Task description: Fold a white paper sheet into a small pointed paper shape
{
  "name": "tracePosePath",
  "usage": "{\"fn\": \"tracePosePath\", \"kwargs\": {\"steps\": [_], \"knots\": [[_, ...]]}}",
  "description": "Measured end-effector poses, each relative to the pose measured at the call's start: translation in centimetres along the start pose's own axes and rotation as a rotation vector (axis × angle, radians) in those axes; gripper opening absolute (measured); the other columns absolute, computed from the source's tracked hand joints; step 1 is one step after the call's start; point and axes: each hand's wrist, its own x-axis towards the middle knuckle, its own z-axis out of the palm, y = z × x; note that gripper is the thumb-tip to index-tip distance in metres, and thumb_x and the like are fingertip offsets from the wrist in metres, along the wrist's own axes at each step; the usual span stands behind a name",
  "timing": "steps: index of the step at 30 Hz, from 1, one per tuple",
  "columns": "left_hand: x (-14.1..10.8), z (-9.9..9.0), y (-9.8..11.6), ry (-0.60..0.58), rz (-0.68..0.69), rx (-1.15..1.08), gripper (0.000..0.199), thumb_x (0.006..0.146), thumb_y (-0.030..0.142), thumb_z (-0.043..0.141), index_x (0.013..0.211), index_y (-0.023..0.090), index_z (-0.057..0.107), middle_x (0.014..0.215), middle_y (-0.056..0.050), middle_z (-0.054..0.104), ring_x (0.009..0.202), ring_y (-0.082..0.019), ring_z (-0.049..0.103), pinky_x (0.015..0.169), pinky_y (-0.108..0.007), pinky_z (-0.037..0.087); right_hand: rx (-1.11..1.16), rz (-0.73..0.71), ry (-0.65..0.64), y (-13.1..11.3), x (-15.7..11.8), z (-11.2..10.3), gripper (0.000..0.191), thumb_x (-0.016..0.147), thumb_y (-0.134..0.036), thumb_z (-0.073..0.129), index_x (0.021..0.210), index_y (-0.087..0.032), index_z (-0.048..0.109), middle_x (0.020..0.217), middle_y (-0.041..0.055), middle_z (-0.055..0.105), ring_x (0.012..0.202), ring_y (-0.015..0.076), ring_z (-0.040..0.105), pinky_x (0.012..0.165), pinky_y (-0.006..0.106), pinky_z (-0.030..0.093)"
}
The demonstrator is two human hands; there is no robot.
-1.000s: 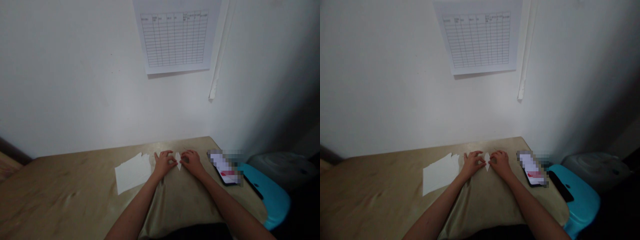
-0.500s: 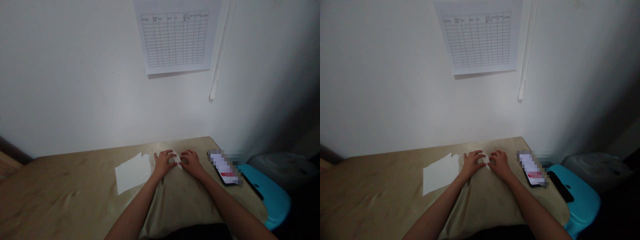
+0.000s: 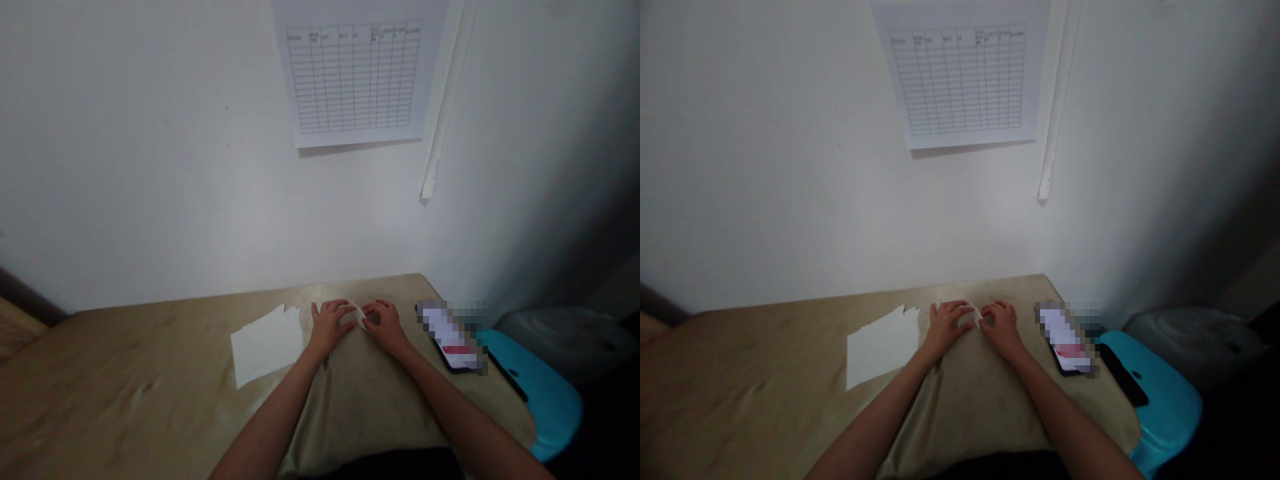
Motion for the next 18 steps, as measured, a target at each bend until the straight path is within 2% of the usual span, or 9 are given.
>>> {"fn": "tracePosePath", "kwargs": {"steps": [4, 7, 11, 14, 18], "knots": [[-0.1, 0.0, -0.1, -0.004, 0.014, -0.012, 0.037, 0.090, 0.041, 0.066, 0.126, 0.046, 0.061, 0.140, 0.002, 0.059, 0.131, -0.027, 0.046, 0.115, -0.072, 0.004, -0.031, -0.002, 0.092, 0.1, 0.0, -0.5, 0.017, 0.081, -0.025, 0.063, 0.096, -0.022, 0.071, 0.107, 0.0085, 0.071, 0.120, 0.0282, 0.051, 0.106, 0.045, 0.038], [-0.1, 0.1, 0.0, -0.008, -0.001, -0.003, 0.037, 0.090, 0.042, 0.065, 0.127, 0.044, 0.062, 0.141, 0.001, 0.057, 0.132, -0.027, 0.046, 0.116, -0.070, 0.005, -0.151, -0.031, 0.132, -0.1, -0.1, -1.0, 0.016, 0.084, -0.025, 0.060, 0.096, -0.020, 0.070, 0.107, 0.0107, 0.070, 0.121, 0.0290, 0.052, 0.111, 0.050, 0.031], [0.0, 0.1, 0.0, -0.008, -0.036, 0.014, 0.030, 0.091, 0.041, 0.064, 0.121, 0.042, 0.066, 0.141, -0.001, 0.056, 0.132, -0.027, 0.046, 0.117, -0.069, 0.006, -0.285, -0.049, 0.085, -0.7, -0.4, -1.5, 0.015, 0.087, -0.021, 0.056, 0.097, -0.020, 0.068, 0.107, 0.0090, 0.071, 0.122, 0.0286, 0.053, 0.118, 0.059, 0.014], [0.0, 0.2, 0.1, -0.013, -0.037, 0.013, 0.027, 0.091, 0.040, 0.065, 0.118, 0.041, 0.068, 0.135, -0.001, 0.060, 0.131, -0.026, 0.047, 0.117, -0.068, 0.005, -0.309, -0.073, 0.024, -1.4, -0.7, -1.7, 0.014, 0.088, -0.020, 0.056, 0.095, -0.022, 0.068, 0.107, 0.0063, 0.072, 0.122, 0.0273, 0.053, 0.118, 0.061, 0.008], [0.0, 0.2, 0.1, -0.010, -0.016, 0.011, 0.026, 0.092, 0.040, 0.063, 0.117, 0.039, 0.068, 0.128, -0.001, 0.064, 0.128, -0.025, 0.049, 0.117, -0.068, 0.006, -0.324, -0.081, -0.034, -2.0, -0.9, -2.1, 0.013, 0.090, -0.027, 0.059, 0.096, -0.027, 0.071, 0.108, 0.0041, 0.072, 0.119, 0.0275, 0.054, 0.115, 0.066, 0.007]]}}
